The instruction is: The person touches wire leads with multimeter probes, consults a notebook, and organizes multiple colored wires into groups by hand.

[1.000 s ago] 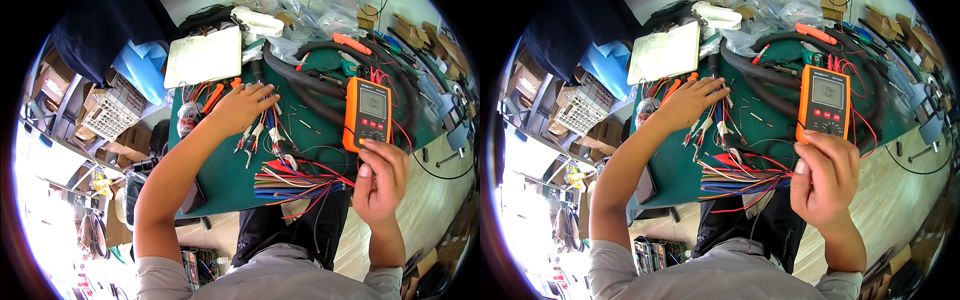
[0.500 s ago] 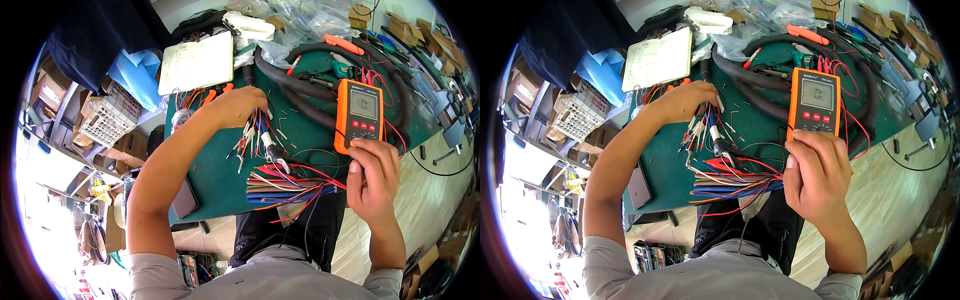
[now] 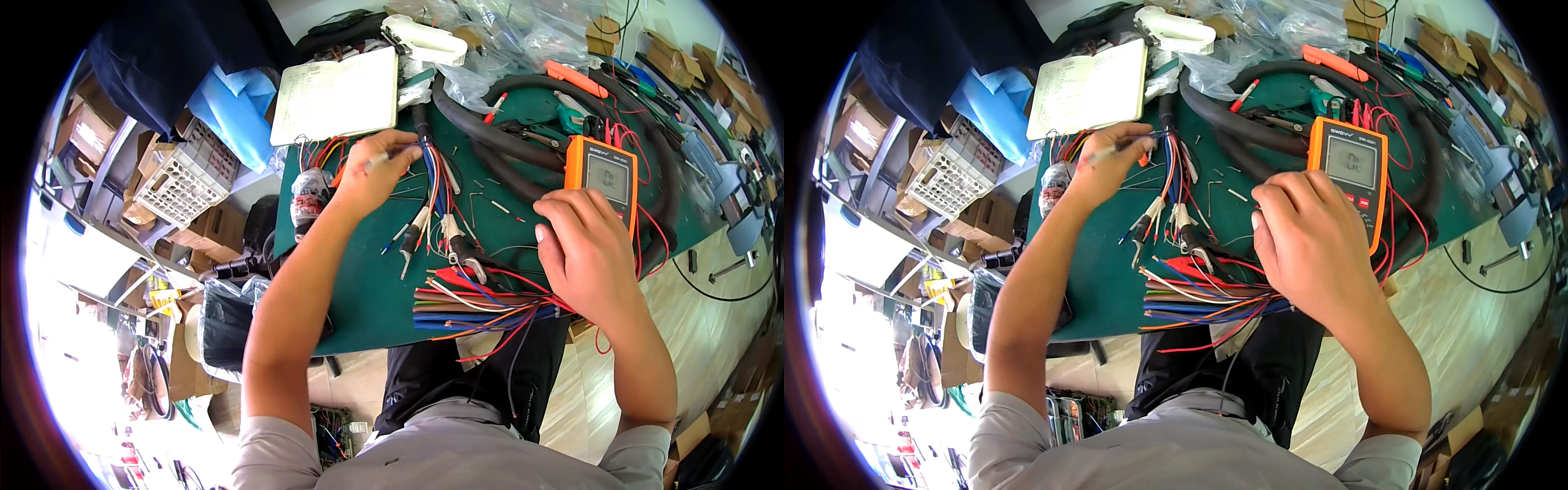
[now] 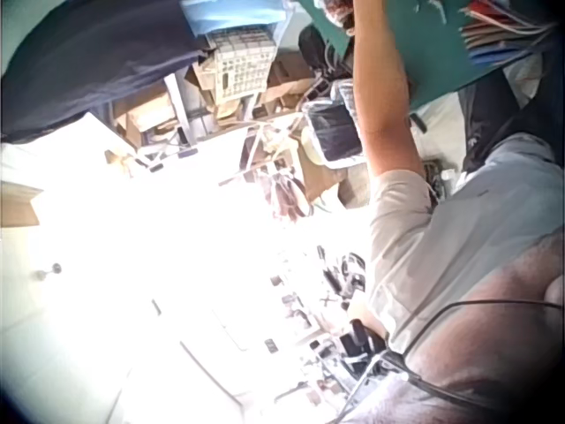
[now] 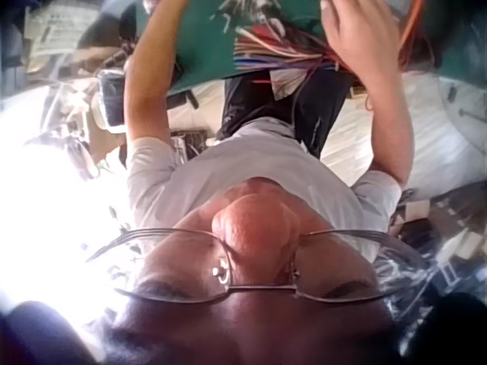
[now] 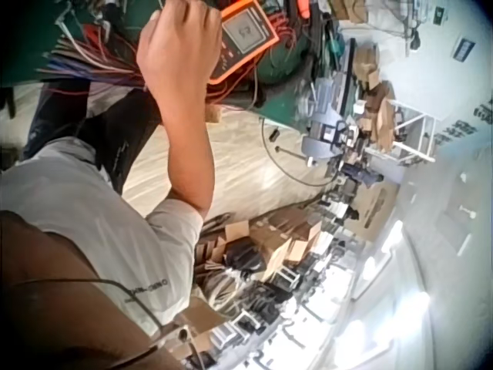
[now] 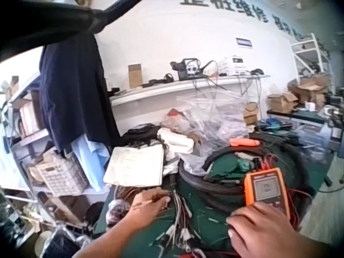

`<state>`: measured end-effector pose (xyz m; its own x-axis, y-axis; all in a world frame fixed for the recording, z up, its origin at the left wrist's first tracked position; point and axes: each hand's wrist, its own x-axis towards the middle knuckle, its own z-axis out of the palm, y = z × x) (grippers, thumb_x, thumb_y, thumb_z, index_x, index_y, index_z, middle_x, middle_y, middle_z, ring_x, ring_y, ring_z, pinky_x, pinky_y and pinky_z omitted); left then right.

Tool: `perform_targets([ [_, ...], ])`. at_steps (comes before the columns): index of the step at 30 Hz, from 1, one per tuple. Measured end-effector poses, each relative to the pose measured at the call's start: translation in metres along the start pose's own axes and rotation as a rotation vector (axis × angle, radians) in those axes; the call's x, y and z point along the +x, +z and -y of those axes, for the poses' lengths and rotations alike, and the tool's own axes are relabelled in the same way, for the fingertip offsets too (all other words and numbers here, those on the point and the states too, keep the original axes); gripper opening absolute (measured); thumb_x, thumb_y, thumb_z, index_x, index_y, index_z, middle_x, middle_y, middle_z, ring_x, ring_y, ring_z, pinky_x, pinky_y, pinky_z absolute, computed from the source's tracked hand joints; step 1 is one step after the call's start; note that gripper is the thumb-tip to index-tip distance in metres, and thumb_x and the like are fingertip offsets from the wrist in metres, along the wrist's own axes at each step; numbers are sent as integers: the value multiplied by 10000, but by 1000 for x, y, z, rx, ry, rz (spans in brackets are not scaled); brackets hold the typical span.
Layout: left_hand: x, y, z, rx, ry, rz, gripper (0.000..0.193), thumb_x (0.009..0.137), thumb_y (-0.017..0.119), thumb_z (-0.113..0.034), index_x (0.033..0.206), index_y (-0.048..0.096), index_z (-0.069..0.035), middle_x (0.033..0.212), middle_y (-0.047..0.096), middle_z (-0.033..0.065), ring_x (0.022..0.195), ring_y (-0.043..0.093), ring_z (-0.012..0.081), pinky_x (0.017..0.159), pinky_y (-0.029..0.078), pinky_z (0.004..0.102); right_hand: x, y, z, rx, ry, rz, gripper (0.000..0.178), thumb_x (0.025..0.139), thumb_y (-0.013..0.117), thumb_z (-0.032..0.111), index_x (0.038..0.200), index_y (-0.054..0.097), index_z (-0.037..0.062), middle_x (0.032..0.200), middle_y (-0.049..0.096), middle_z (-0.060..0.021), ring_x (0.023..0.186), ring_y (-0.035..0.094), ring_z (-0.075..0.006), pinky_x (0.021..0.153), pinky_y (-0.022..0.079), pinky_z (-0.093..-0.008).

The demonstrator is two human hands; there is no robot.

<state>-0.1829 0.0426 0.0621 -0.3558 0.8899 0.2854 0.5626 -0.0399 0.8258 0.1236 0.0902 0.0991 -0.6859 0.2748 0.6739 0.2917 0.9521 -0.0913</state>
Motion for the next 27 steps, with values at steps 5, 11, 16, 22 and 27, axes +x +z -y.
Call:
perform_targets([
  [5, -9, 17, -9, -537, -271, -247, 350, 959, 595, -186, 1163, 554, 96, 1061, 655, 200, 969, 664, 245, 840, 558, 316, 21, 11, -4, -21, -49, 148, 163, 832, 648, 100, 973, 612, 27, 911, 600, -87, 873, 573, -276, 742, 494, -388],
  [11, -20, 27, -17, -601, -289, -331, 375, 1008, 479, -180, 1224, 511, 126, 1136, 629, 224, 1032, 648, 267, 898, 542, 331, 43, 28, -9, -29, -115, 310, 156, 855, 628, 106, 989, 588, 36, 898, 596, -93, 890, 578, -283, 743, 493, -415],
  [16, -35, 30, -13, -460, -225, -315, 357, 1002, 466, -154, 1247, 525, 99, 1139, 631, 190, 1021, 637, 230, 891, 524, 319, 56, 54, -24, 6, -19, 465, 232, 911, 598, 221, 974, 592, -3, 912, 630, -154, 894, 615, -345, 765, 500, -455],
  [22, -42, 39, -12, -523, -291, -408, 339, 995, 475, -170, 1227, 565, 60, 1137, 628, 152, 1003, 619, 198, 865, 497, 314, 102, 94, -10, 136, 373, 844, 605, 955, 494, 465, 813, 624, -108, 805, 638, -299, 801, 632, -445, 748, 491, -492],
  [27, -42, 44, -17, -633, -330, -454, 401, 1014, 459, -228, 1275, 502, 74, 1225, 595, 169, 1103, 601, 237, 927, 489, 339, 120, 125, -15, 174, 418, 871, 679, 909, 534, 561, 727, 640, -85, 729, 631, -238, 706, 647, -372, 687, 507, -455],
])
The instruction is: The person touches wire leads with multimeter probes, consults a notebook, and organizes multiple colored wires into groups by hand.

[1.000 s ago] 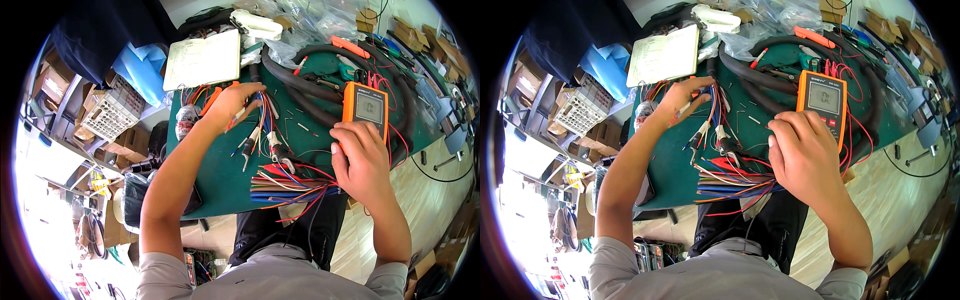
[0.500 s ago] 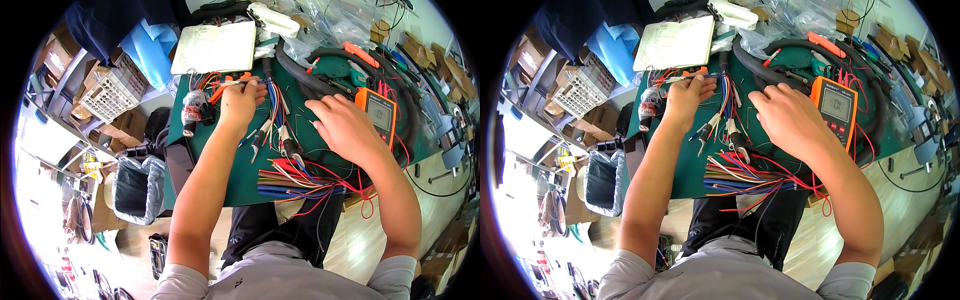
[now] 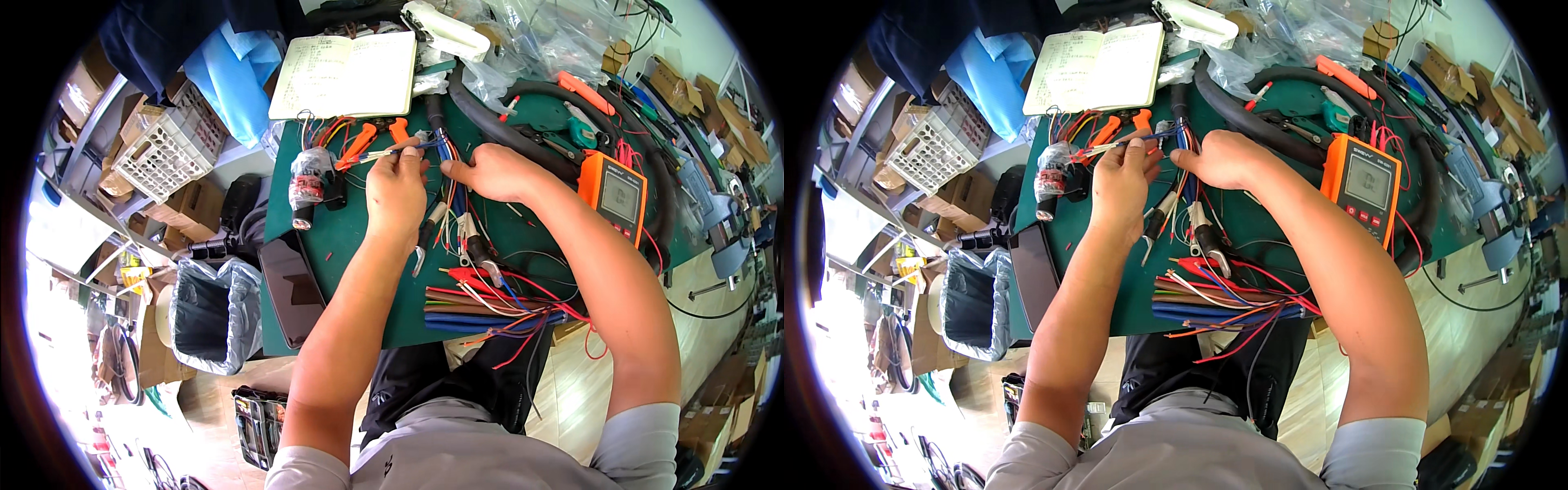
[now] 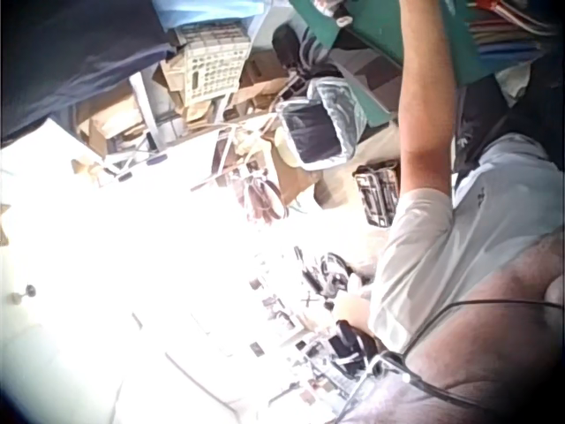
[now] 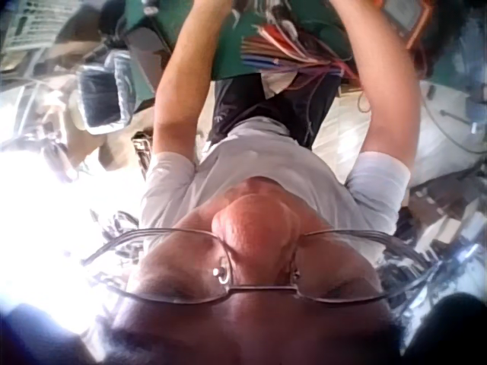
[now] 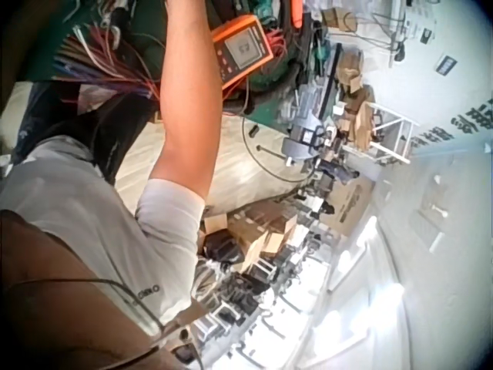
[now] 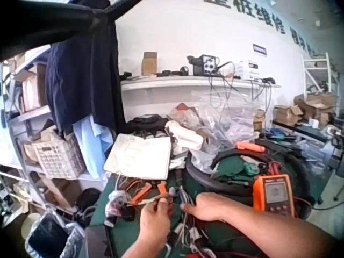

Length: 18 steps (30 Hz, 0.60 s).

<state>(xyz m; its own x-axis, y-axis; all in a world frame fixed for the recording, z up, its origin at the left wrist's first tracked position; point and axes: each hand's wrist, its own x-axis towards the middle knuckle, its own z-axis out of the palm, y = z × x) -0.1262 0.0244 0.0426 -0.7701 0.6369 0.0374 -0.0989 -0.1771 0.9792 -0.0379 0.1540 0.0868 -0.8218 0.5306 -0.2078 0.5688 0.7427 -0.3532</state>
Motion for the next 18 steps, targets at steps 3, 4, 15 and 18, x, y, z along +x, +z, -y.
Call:
perform_targets([
  [3, 1, -2, 4, 0, -34, -18, 393, 1018, 456, -248, 1278, 513, 42, 1225, 601, 135, 1121, 587, 220, 909, 479, 346, -3, -4, 17, 38, 78, 106, 575, 908, 576, 489, 742, 655, -56, 687, 626, -182, 674, 663, -285, 590, 533, -408],
  [4, 2, -3, 4, 17, -40, -26, 391, 1018, 453, -248, 1278, 516, 37, 1224, 601, 132, 1123, 585, 221, 905, 478, 347, 0, -1, 16, 105, 98, 111, 533, 912, 587, 454, 733, 643, -45, 668, 617, -153, 625, 635, -245, 549, 523, -378],
  [15, 0, -10, 5, 285, -96, 146, 363, 986, 496, -254, 1168, 604, 41, 1136, 647, 107, 1004, 616, 203, 839, 476, 324, 12, 3, 9, 462, 205, 149, 244, 919, 530, 162, 801, 643, -19, 700, 650, -109, 565, 634, -189, 507, 530, -320],
  [18, -4, -13, 2, 596, 30, 243, 314, 942, 535, -217, 1086, 635, 44, 968, 678, 146, 874, 642, 225, 784, 486, 323, 12, 3, 5, 465, 201, 133, 248, 923, 517, 146, 801, 636, -34, 702, 652, -125, 581, 646, -199, 517, 536, -333],
])
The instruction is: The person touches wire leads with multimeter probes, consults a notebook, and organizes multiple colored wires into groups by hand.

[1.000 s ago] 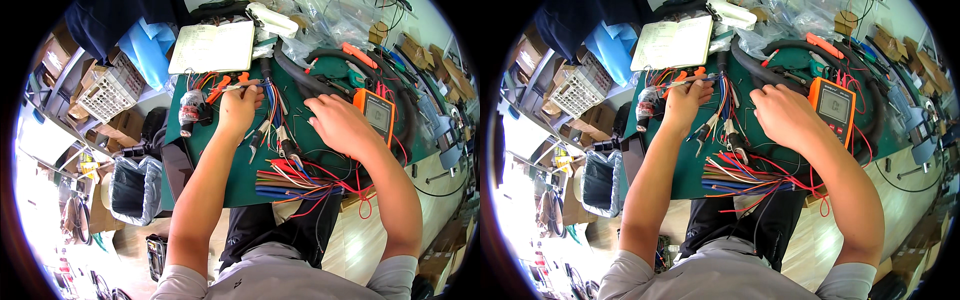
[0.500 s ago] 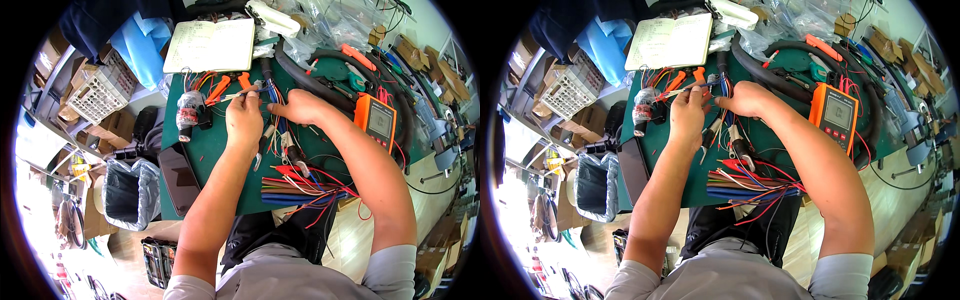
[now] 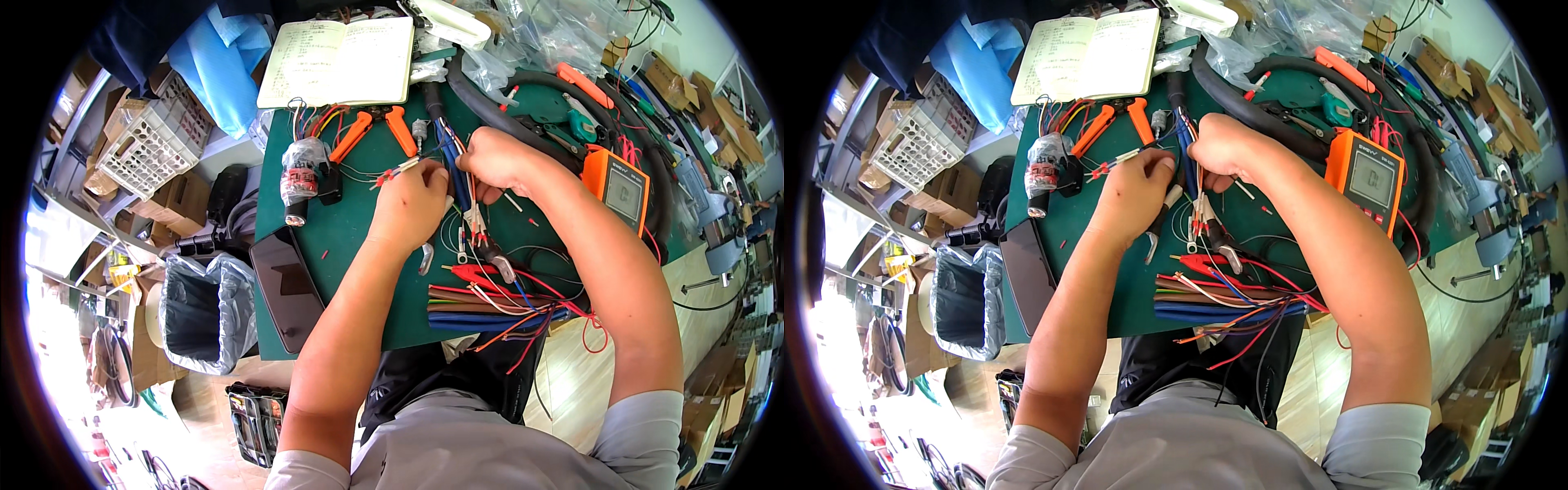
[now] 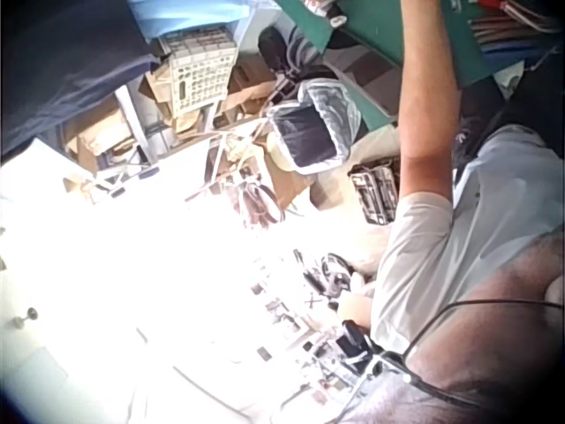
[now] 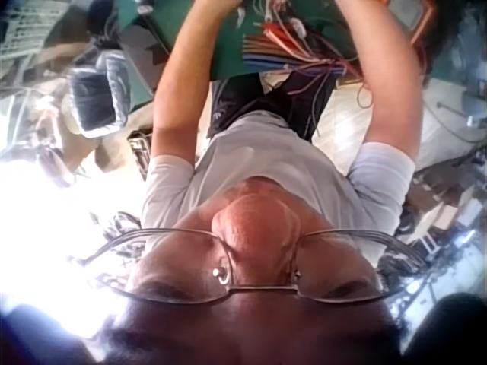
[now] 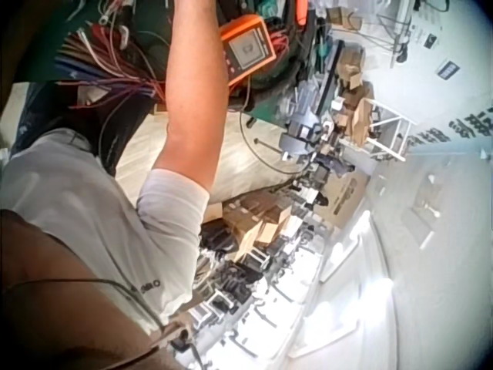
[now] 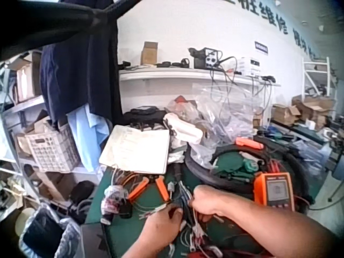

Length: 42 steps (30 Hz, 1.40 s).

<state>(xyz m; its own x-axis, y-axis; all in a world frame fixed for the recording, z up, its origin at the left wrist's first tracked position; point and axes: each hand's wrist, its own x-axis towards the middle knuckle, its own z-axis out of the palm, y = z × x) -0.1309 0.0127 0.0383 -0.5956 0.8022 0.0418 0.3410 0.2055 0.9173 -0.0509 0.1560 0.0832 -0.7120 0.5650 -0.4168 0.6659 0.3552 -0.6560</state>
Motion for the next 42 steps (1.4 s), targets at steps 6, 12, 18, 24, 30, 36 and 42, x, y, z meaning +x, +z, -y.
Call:
perform_targets([
  [6, -1, 2, 9, 216, 162, 60, 307, 864, 604, -173, 1066, 614, 57, 840, 672, 183, 798, 656, 263, 753, 500, 348, -8, -24, -11, 40, 4, -109, 227, 957, 487, 142, 967, 586, -62, 803, 617, -109, 658, 652, -205, 544, 550, -339],
  [12, -6, 0, 4, 311, 197, 143, 430, 846, 609, -154, 1196, 525, 82, 894, 676, 172, 782, 657, 257, 736, 512, 362, -16, -28, -39, -454, -337, -296, 268, 928, 553, 155, 1127, 559, -23, 933, 661, -177, 801, 674, -317, 639, 544, -421],
  [18, -2, -14, -13, -239, -151, 250, 411, 886, 560, -117, 1251, 523, 69, 939, 665, 145, 656, 572, 161, 618, 489, 279, -41, -9, -33, -879, -578, -275, 791, 784, 715, 152, 1464, 311, 176, 753, 647, -174, 676, 645, -389, 588, 509, -484],
  [24, -5, -22, -30, -906, -158, 223, 401, 967, 438, -192, 1254, 521, 75, 1005, 660, 252, 750, 658, 246, 650, 542, 316, -41, -11, -36, -697, -771, -380, 587, 817, 667, 135, 1369, 469, 119, 832, 674, -156, 728, 662, -347, 630, 506, -441],
  [30, -3, -19, -28, -945, 75, 187, 400, 991, 370, -155, 1306, 439, 81, 1076, 639, 287, 861, 697, 346, 738, 588, 374, -29, -22, -24, -418, -876, -385, 314, 836, 693, 236, 1123, 657, 117, 776, 661, -146, 734, 647, -340, 629, 491, -385],
  [36, 3, -13, -22, -593, 183, -53, 293, 975, 421, -84, 1208, 496, 76, 938, 671, 190, 816, 696, 250, 731, 574, 325, -24, -34, -4, -294, -899, -365, 282, 839, 719, 301, 962, 706, 48, 751, 660, -139, 677, 631, -282, 624, 476, -347],
  [42, 13, -7, 5, 100, 135, -233, 298, 961, 514, -169, 1048, 620, 95, 900, 677, 131, 735, 645, 162, 681, 527, 288, -2, -40, 13, -73, -663, -485, 347, 801, 766, 391, 849, 709, 52, 688, 654, -53, 639, 598, -127, 622, 477, -328],
])
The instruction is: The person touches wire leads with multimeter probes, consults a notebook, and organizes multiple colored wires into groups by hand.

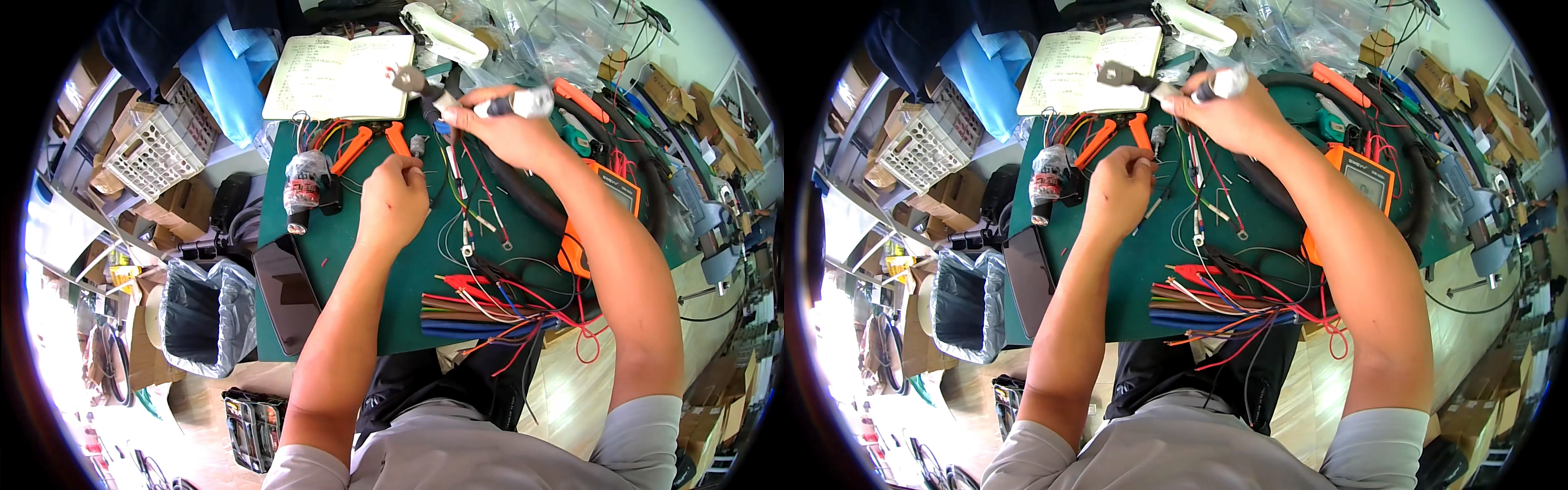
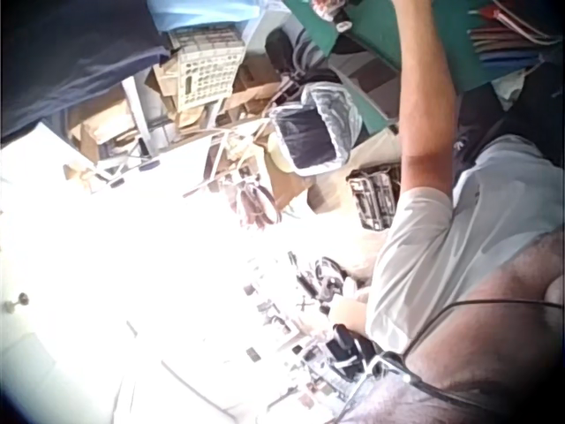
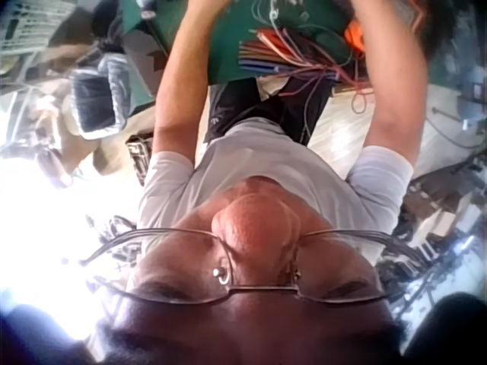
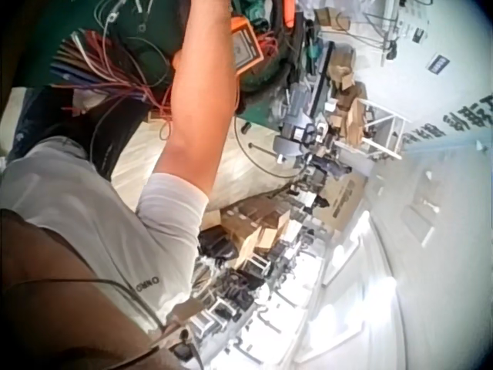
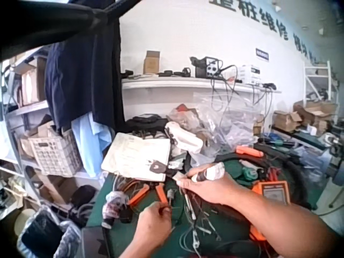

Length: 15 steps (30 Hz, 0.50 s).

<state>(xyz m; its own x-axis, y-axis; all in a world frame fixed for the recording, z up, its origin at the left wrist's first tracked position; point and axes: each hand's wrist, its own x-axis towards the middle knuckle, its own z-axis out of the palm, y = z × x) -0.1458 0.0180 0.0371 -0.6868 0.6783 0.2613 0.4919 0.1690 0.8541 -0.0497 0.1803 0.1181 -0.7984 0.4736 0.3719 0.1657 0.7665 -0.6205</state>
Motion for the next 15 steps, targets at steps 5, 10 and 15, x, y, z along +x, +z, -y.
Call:
perform_targets([
  [5, -3, 1, -11, -284, -264, 249, 386, 973, 510, -240, 1140, 576, 101, 961, 662, 140, 802, 653, 191, 699, 540, 298, 25, -2, 22, -147, -31, 3, 342, 838, 688, 387, 761, 685, 53, 675, 666, -106, 676, 651, -270, 645, 500, -375],
  [10, -6, 1, -18, -436, -325, 276, 390, 979, 492, -240, 1164, 552, 99, 984, 655, 152, 818, 648, 203, 703, 550, 319, 56, -5, 10, -170, -78, -17, 380, 846, 666, 428, 787, 701, 55, 706, 684, -109, 721, 675, -272, 679, 515, -375],
  [15, -6, -9, -26, -786, -457, 396, 400, 991, 504, -301, 1128, 557, 71, 954, 648, 144, 811, 640, 201, 701, 546, 327, 62, -14, 30, -238, 23, -68, 400, 839, 663, 465, 801, 712, 70, 691, 684, -100, 695, 677, -261, 667, 518, -371],
])
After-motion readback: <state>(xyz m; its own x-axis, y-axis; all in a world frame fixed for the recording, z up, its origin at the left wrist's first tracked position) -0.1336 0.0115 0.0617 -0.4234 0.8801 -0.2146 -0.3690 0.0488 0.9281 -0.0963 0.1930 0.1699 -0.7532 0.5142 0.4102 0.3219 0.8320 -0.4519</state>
